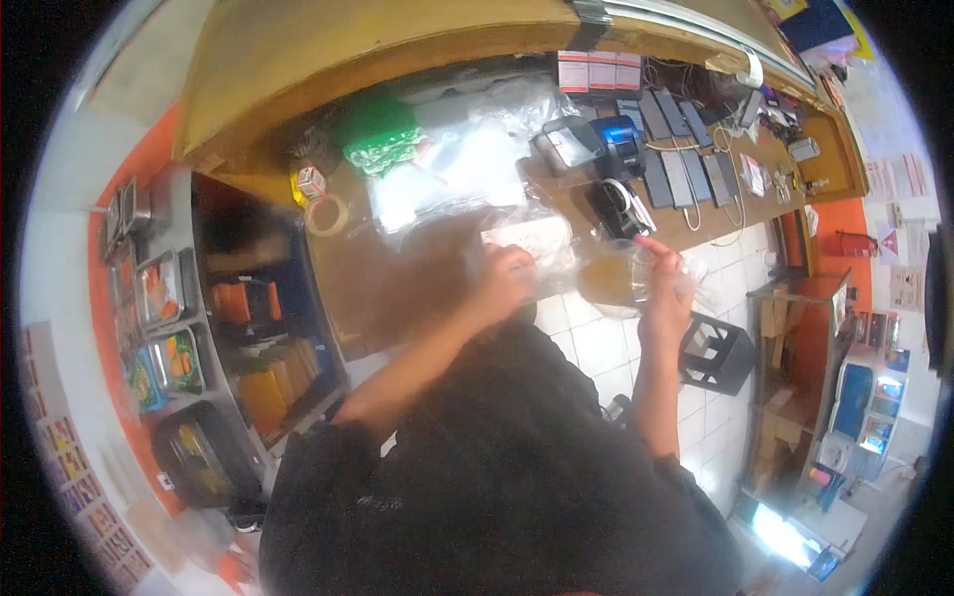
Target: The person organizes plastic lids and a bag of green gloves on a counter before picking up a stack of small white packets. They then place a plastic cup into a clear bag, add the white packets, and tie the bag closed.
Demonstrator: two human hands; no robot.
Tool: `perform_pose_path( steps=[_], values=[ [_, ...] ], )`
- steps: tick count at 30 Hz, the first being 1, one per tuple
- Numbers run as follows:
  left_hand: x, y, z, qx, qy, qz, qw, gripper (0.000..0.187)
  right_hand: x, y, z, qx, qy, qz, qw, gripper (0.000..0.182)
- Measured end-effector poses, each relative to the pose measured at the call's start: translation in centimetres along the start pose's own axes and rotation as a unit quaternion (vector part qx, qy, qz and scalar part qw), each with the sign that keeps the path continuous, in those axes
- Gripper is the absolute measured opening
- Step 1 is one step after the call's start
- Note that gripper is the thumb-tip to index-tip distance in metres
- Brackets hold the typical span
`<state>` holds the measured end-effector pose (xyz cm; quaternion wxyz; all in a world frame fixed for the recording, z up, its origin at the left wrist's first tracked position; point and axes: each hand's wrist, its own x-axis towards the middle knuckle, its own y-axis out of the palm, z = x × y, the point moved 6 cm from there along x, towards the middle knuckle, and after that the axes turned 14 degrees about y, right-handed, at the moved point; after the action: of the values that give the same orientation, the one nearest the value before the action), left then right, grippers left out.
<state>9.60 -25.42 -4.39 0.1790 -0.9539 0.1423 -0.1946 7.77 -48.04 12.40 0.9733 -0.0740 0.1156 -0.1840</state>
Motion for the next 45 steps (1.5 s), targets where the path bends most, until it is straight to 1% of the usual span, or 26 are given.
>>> perform_pose_path(
  steps=[1,2,3,4,8,10,11,12,13,14,15,16,19,22,24,25,27,29,30,34,35,37,39,40,43,45],
  values=[
    [-1.1,-1.6,-1.0,-0.043,0.024,-0.072,0.996,0.026,-0.5,0.4,0.0,0.018,0.016,0.007,1.0,0.052],
    [-2.4,-2.1,-0.9,-0.149,-0.054,-0.1,0.982,0.022,-0.8,0.8,-0.3,0.01,0.032,0.025,0.999,0.044],
    [-2.5,-3.7,-3.2,-0.251,-0.131,-0.127,0.951,0.019,-0.9,1.4,-0.4,0.012,0.033,0.025,0.999,0.044],
    [-2.8,-4.4,-4.1,-0.347,-0.206,-0.154,0.902,0.016,-1.0,2.4,-0.6,0.014,0.031,0.027,0.999,0.044],
    [-3.7,-5.6,-4.3,-0.378,-0.16,-0.146,0.9,0.012,-1.2,6.8,-1.1,0.07,0.024,0.055,0.996,0.039],
    [-3.3,-6.5,-5.5,-0.392,-0.123,-0.164,0.897,0.011,-0.6,8.5,-1.2,0.025,0.001,0.104,0.994,0.033],
    [-3.1,-7.0,-6.0,-0.384,-0.115,-0.179,0.898,0.011,-0.2,9.3,-1.3,0.003,-0.011,0.126,0.992,0.031],
    [-2.5,-7.4,-6.9,-0.377,-0.106,-0.193,0.9,0.011,0.7,9.4,-2.4,-0.034,0.024,0.14,0.989,0.027],
    [-1.9,-7.9,-7.7,-0.37,-0.097,-0.207,0.9,0.011,1.7,9.2,-3.7,-0.048,-0.006,0.13,0.99,0.027],
    [-1.2,-8.9,-8.7,-0.248,-0.049,-0.178,0.951,0.018,2.9,9.0,-5.4,-0.062,-0.039,0.12,0.99,0.026],
    [-0.6,-9.9,-9.7,-0.122,0.0,-0.147,0.982,0.029,3.5,8.8,-5.2,-0.076,-0.071,0.109,0.988,0.026],
    [-0.2,-10.4,-10.5,0.008,0.049,-0.114,0.992,0.04,4.0,8.1,-4.8,-0.153,-0.119,0.072,0.978,0.036],
    [-0.3,-10.0,-9.9,-0.002,0.074,-0.074,0.995,0.043,4.5,6.8,-3.8,-0.042,-0.024,0.047,0.998,0.037],
    [0.4,-9.6,-9.8,-0.048,0.087,-0.055,0.994,0.037,3.2,9.0,-2.3,-0.038,0.091,0.104,0.99,0.044],
    [1.5,-10.0,-11.0,-0.063,0.092,-0.081,0.99,0.028,2.6,11.3,-2.3,-0.034,0.081,0.154,0.984,0.038],
    [1.9,-10.2,-11.5,-0.072,0.095,-0.093,0.988,0.024,2.7,12.9,-2.7,-0.033,0.031,0.186,0.981,0.031],
    [2.0,-10.1,-10.8,-0.038,0.12,-0.06,0.99,0.047,2.8,15.7,-6.7,0.055,0.124,0.204,0.97,0.029],
    [2.0,-10.1,-10.1,-0.029,0.119,-0.044,0.991,0.057,4.0,16.4,-10.6,0.027,0.078,0.177,0.981,0.024],
    [1.7,-10.1,-9.9,-0.038,0.105,-0.044,0.993,0.055,4.2,16.6,-10.9,0.013,0.055,0.164,0.985,0.023],
    [1.7,-10.2,-9.9,-0.056,0.087,-0.055,0.993,0.021,5.8,12.2,-9.9,-0.137,-0.064,0.014,0.988,0.027],
    [1.8,-10.2,-10.0,-0.054,0.089,-0.056,0.993,0.016,5.7,11.8,-8.8,-0.153,-0.082,0.04,0.984,0.025],
    [2.1,-9.9,-10.0,-0.037,0.106,-0.056,0.992,0.019,5.8,11.3,-7.1,-0.183,-0.12,0.09,0.972,0.022],
    [2.5,-9.4,-9.7,-0.004,0.146,-0.043,0.988,0.01,5.6,12.4,-8.8,-0.209,-0.229,0.099,0.946,0.024],
    [2.7,-9.3,-10.0,0.012,0.165,-0.035,0.986,0.011,5.0,13.1,-9.0,-0.221,-0.28,0.104,0.928,0.026],
    [3.6,-9.6,-11.6,0.02,0.116,0.015,0.993,0.016,4.4,14.0,-10.0,-0.283,-0.267,0.089,0.917,0.033],
    [3.4,-9.7,-11.2,0.041,0.097,0.015,0.994,0.017,4.7,13.9,-9.7,-0.274,-0.248,0.068,0.927,0.03]
  ],
)
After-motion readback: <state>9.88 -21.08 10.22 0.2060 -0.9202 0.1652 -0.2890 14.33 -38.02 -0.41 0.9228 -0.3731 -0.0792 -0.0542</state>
